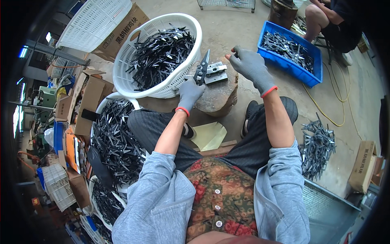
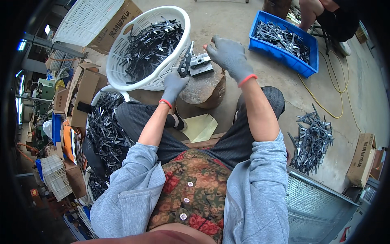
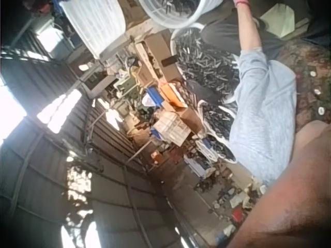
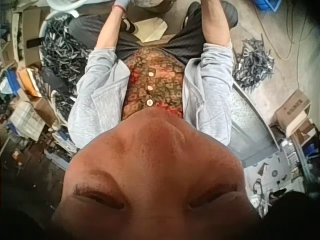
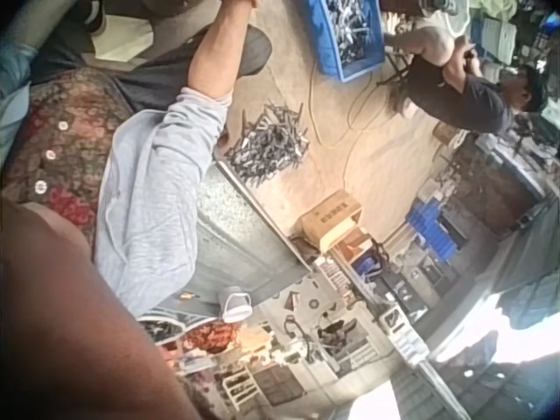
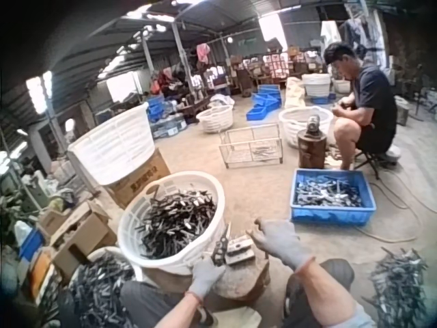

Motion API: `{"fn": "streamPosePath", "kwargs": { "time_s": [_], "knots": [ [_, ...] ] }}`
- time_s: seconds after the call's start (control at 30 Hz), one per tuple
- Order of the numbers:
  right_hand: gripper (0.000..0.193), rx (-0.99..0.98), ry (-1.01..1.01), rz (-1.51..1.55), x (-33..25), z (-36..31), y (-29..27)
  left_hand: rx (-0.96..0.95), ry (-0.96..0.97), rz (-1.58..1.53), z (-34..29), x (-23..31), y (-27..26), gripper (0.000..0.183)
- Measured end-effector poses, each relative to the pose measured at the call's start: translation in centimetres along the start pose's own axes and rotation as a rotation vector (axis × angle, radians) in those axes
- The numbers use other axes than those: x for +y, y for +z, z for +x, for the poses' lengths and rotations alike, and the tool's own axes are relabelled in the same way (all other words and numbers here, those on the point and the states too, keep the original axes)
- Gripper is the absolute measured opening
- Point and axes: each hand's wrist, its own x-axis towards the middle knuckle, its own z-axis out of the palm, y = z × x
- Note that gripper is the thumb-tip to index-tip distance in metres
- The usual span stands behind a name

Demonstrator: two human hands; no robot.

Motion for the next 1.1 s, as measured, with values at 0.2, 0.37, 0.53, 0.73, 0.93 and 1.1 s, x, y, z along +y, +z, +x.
{"fn": "streamPosePath", "kwargs": {
  "time_s": [0.2, 0.37, 0.53, 0.73, 0.93, 1.1],
  "knots": [
    [0.053, -0.017, 0.0, 0.026, -0.1, 0.2, 0.4, -0.023, -0.07, 0.12, -0.4, -0.1, 2.1, 0.044],
    [0.051, 0.074, -0.045, -0.003, 0.5, -0.2, 0.1, -0.092, -0.027, 0.127, -0.4, 0.8, 0.5, 0.043],
    [0.047, 0.1, 0.069, 0.055, 1.3, 0.8, -0.1, 0.173, 0.093, -0.053, -0.1, 1.3, -4.5, 0.037],
    [0.043, 0.27, 0.199, 0.179, 5.2, 0.6, -2.0, 0.832, 0.621, -0.572, -3.1, 11.0, -16.5, 0.016],
    [0.042, 0.295, 0.122, 0.226, 3.7, 1.4, 0.5, 0.282, 0.167, -0.148, -0.8, -2.4, 3.3, 0.043],
    [0.042, 0.242, 0.164, 0.24, 3.9, 0.8, -0.5, 0.319, 0.096, -0.258, -1.9, 4.7, -4.9, 0.042]
  ]
}}
